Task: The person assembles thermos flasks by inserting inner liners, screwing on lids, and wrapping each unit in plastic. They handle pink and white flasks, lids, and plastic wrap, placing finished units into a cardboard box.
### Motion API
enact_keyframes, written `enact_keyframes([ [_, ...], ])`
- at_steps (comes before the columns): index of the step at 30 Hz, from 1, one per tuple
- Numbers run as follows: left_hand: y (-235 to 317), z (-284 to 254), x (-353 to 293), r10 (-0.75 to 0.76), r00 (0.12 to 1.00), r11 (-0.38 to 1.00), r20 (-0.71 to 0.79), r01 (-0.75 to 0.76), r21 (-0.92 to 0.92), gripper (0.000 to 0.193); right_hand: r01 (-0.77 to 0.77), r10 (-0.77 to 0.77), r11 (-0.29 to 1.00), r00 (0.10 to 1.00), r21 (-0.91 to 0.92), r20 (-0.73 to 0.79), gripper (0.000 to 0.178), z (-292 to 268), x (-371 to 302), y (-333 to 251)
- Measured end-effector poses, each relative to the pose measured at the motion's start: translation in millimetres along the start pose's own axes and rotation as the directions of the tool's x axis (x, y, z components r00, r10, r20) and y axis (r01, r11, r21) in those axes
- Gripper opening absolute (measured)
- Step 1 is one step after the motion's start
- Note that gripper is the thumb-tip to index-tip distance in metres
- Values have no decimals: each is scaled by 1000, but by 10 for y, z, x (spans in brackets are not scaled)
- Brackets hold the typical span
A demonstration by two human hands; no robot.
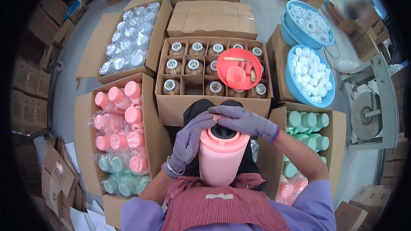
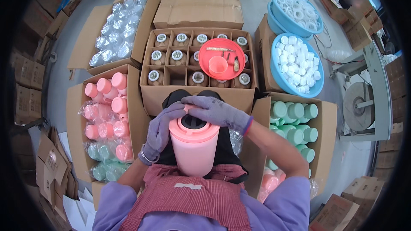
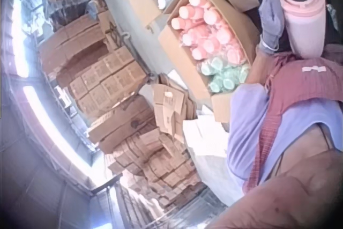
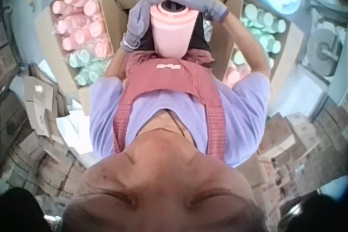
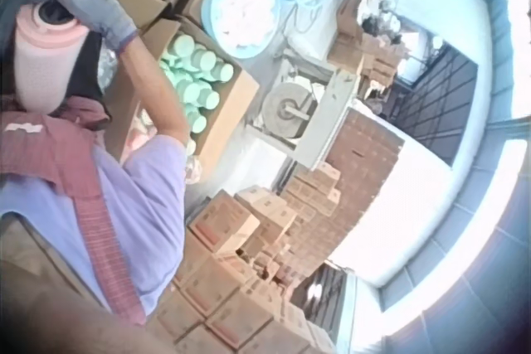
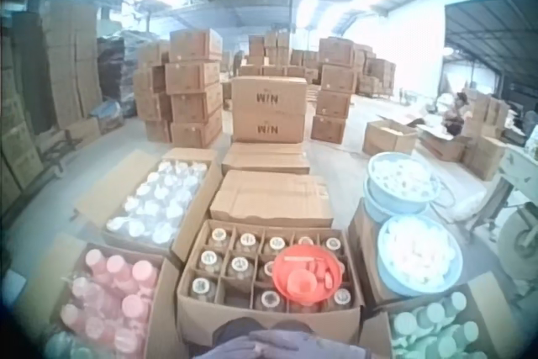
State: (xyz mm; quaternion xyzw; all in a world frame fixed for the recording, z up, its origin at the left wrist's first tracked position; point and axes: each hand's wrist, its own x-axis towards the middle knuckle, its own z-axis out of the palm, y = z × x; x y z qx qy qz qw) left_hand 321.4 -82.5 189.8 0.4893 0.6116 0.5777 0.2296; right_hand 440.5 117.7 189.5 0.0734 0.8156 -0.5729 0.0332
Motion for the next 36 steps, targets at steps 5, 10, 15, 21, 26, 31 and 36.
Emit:
enact_keyframes([
  [5,502,269,-249,189,977,822,96,-212,529,40,211,-154,891,973,-402,169,28,-110,516,247],
  [10,247,133,-244,247,965,893,92,-263,366,37,358,-339,846,933,-395,120,33,-54,492,85],
  [15,-378,183,18,-143,978,976,-155,113,-185,32,432,-403,827,902,-360,157,67,-83,-442,-287],
  [21,-544,515,-123,39,935,990,353,13,-144,38,-30,-34,944,982,-330,-187,74,61,-1372,-695],
  [26,292,181,-598,-29,881,999,472,40,-13,65,-456,379,878,848,-144,-371,51,48,-1589,-499],
  [31,-345,456,-956,-640,718,617,274,693,-374,43,-90,12,981,914,-174,-405,46,127,-1484,-24],
  [36,217,420,-301,-8,998,991,59,0,137,29,-66,432,774,783,630,-447,57,76,-1363,353],
])
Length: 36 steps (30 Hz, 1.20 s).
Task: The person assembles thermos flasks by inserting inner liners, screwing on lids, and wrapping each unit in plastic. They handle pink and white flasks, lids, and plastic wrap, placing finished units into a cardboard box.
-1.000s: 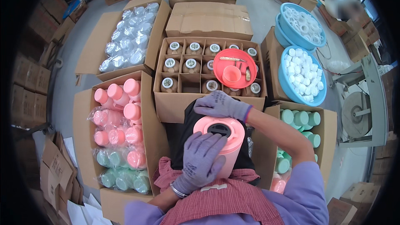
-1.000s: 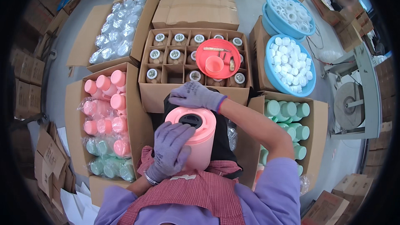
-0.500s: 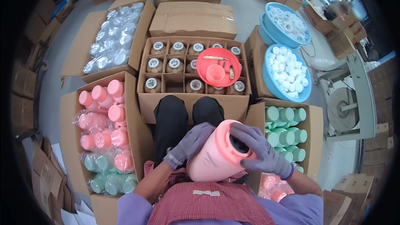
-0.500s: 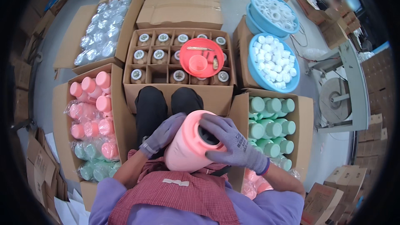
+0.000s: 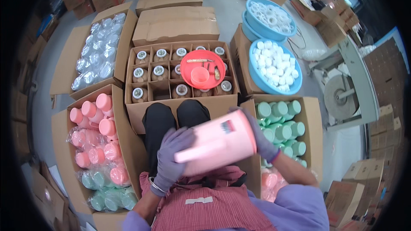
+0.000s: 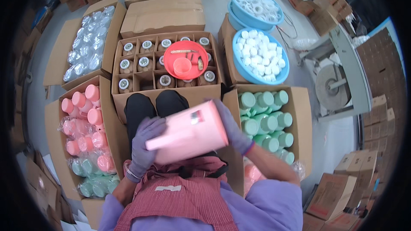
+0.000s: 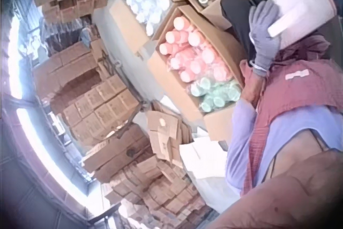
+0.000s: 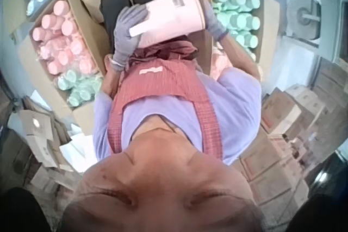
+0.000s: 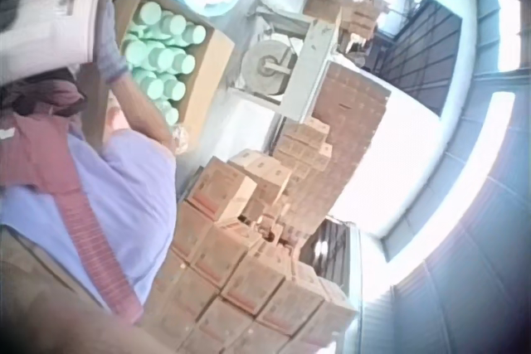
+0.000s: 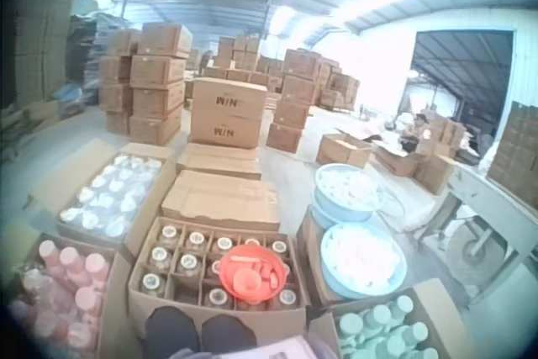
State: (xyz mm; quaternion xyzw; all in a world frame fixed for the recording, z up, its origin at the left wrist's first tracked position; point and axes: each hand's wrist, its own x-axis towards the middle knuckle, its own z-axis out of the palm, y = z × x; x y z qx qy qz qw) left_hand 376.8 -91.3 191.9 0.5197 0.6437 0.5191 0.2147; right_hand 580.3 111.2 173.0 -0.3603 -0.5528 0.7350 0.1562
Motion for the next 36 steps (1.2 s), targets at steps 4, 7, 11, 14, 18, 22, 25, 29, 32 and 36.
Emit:
enact_keyframes([
  [4,206,-237,414,295,918,853,264,-378,360,33,-274,333,859,941,432,-65,57,-111,125,256],
  [7,-13,-288,379,-586,757,639,290,651,-409,28,230,-228,969,973,-88,32,45,-217,238,360],
  [11,298,-123,458,345,928,854,143,-373,363,32,329,-327,944,944,-22,52,48,-2,174,0],
  [14,45,-156,497,172,982,977,73,-180,115,32,204,-238,947,965,250,111,50,-133,302,122],
  [18,-108,-324,371,-555,798,631,233,587,-506,26,642,-573,649,765,-409,293,54,197,254,-512],
  [22,-12,-128,357,-262,960,938,-102,228,-260,26,207,-286,936,918,287,273,44,144,315,-361],
  [25,-78,7,138,-305,925,927,-228,234,-292,27,192,-175,979,960,-62,217,42,215,437,-439],
  [29,-214,-189,-117,-444,894,865,-66,408,-291,44,423,-251,836,861,-350,441,45,530,699,-716],
  [32,36,-456,-42,-476,877,873,61,480,-89,80,519,-338,660,851,-543,403,34,1035,689,-517],
  [36,70,-635,135,-684,622,567,380,782,-260,77,784,-502,303,614,-541,609,19,869,642,-520],
])
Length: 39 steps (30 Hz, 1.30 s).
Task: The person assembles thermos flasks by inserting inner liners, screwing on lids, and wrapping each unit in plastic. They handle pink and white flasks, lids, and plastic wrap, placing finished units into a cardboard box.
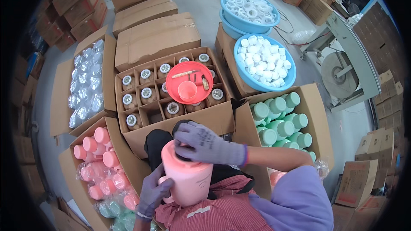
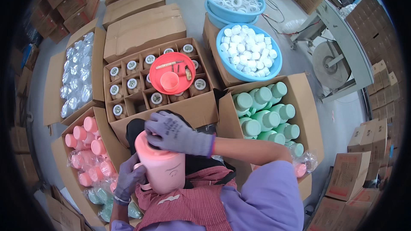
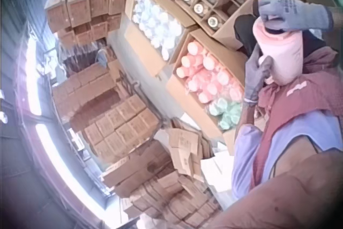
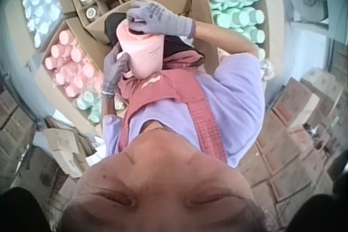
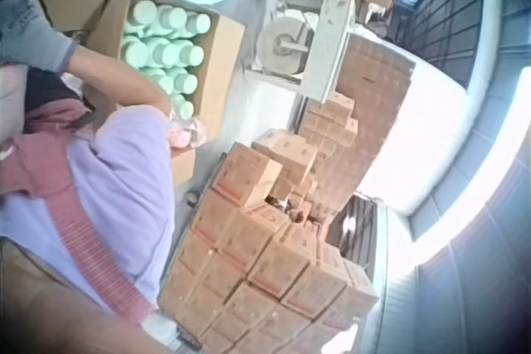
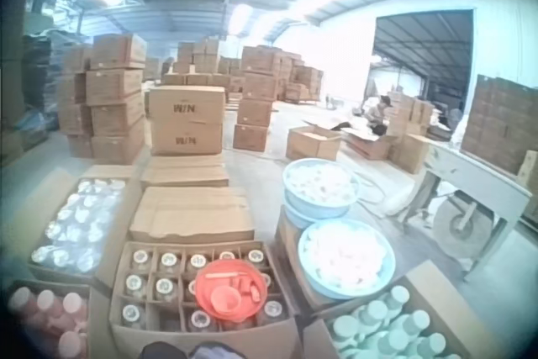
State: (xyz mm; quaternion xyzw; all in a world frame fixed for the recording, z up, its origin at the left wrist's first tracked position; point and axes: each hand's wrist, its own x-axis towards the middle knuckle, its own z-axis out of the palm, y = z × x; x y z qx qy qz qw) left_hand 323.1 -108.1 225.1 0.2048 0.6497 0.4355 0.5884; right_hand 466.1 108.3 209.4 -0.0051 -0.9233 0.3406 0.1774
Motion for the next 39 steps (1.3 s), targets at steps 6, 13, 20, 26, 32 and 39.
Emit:
enact_keyframes([
  [6,69,-147,212,-94,985,977,145,63,204,75,-203,192,979,902,-11,388,29,-284,-139,109],
  [13,127,-226,366,-279,948,955,152,258,148,64,-313,197,897,915,311,353,32,-419,-71,603],
  [20,-434,-680,314,154,946,362,-285,-322,-875,27,-951,663,167,305,-262,-684,58,-1399,-1028,3415],
  [26,9,-258,503,294,942,-400,-162,-33,-916,18,-759,475,644,492,-93,-730,38,-1239,-585,2751],
  [32,-11,-185,631,249,939,-164,-236,-199,-966,27,-107,110,994,932,27,-345,54,-273,127,424],
  [39,-338,-114,586,482,858,-146,-176,-119,-982,28,-419,504,863,716,281,-483,42,34,385,43],
])
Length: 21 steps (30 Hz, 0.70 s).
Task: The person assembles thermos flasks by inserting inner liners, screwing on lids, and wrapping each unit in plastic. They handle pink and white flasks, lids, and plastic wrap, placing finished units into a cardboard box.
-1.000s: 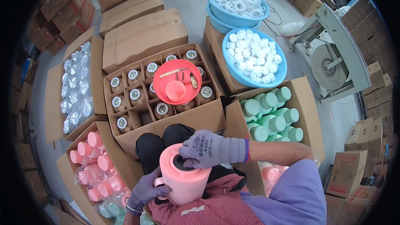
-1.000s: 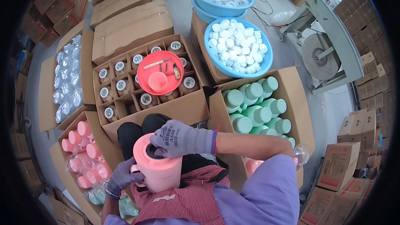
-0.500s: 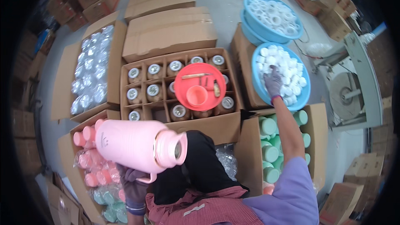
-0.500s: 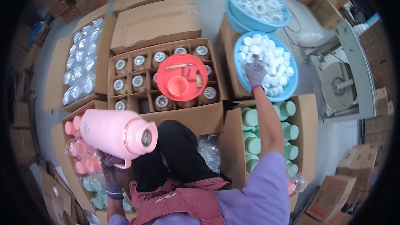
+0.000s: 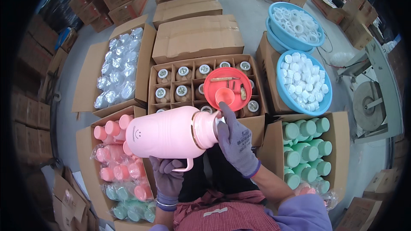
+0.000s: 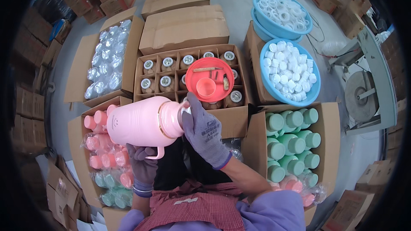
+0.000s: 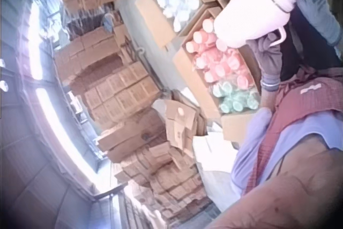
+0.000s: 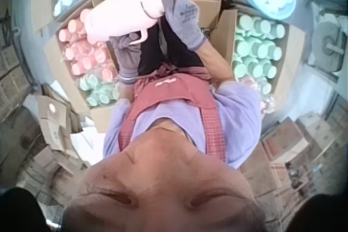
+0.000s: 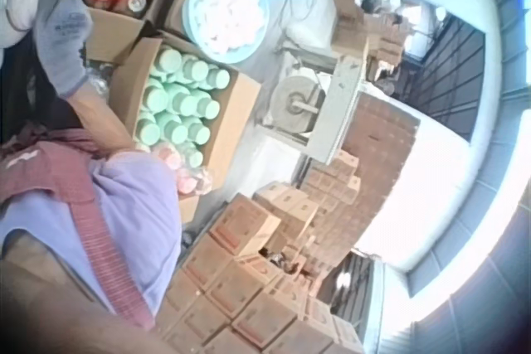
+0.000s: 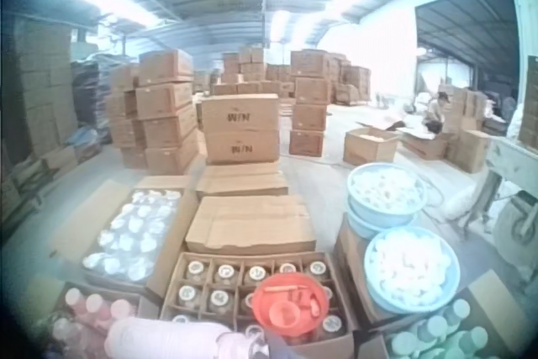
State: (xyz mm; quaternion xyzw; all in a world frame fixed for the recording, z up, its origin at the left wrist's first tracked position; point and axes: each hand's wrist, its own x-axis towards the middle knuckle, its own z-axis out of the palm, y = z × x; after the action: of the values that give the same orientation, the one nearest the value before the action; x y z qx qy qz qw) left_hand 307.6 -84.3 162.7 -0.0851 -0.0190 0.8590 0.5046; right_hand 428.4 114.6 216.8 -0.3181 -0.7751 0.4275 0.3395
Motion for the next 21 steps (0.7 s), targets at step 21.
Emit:
enact_keyframes([
  [21,257,-107,44,240,968,964,-68,-229,137,38,137,-147,986,984,-94,-105,39,420,710,884],
])
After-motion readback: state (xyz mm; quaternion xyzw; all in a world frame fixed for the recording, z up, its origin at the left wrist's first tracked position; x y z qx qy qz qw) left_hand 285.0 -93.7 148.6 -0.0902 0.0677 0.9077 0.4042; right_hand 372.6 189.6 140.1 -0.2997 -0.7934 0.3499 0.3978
